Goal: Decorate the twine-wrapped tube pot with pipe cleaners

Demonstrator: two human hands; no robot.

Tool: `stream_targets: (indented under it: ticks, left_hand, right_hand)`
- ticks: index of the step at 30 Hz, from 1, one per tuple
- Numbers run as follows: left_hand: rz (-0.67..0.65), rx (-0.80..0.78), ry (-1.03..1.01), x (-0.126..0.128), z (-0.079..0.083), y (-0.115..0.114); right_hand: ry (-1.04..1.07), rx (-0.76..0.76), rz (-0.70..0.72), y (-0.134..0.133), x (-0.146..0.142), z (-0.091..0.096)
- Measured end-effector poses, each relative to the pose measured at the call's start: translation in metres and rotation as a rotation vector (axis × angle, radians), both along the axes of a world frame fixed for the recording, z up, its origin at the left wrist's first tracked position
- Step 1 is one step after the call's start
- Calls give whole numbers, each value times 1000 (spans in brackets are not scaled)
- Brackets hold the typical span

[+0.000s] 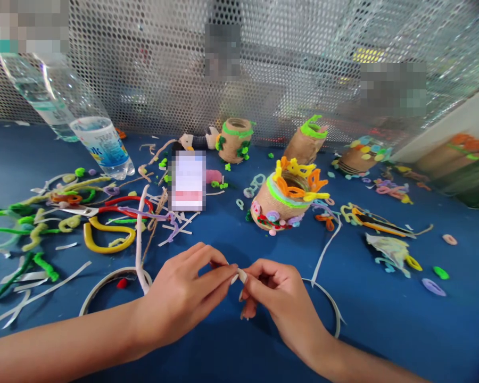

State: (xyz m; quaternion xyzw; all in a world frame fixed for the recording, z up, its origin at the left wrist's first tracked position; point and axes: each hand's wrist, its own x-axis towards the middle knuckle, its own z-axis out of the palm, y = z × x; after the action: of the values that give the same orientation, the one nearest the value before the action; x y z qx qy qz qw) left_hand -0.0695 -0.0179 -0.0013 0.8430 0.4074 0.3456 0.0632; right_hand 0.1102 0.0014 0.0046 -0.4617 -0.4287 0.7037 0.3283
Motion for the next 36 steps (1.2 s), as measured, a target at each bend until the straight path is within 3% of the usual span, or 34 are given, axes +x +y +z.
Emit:
stream_targets:
  ticks: [7,13,16,22,28,32,36]
  left_hand:
    - [-17,-142,-109,4,7,2]
    - [-12,-432,-262,6,17,4]
    - [27,-582,-316,7,19,4]
    - [84,-803,-401,5,23,4]
    - [126,-803,-617,2,30,11]
    - [199,-728,-773,-10,40,17]
    - [330,-597,-983,-39,49,17]
  right_hand:
    - [-172,151,107,-3,3,4]
    - [-372,582,126,-6,2,5]
    - [-390,678,148,-7,2,5]
    - [-305,496,161,-8,3,8]
    - [-208,288,106,-7,4,12]
    - [-165,312,33,-3,9,15]
    - [-159,421,-52,2,23,15]
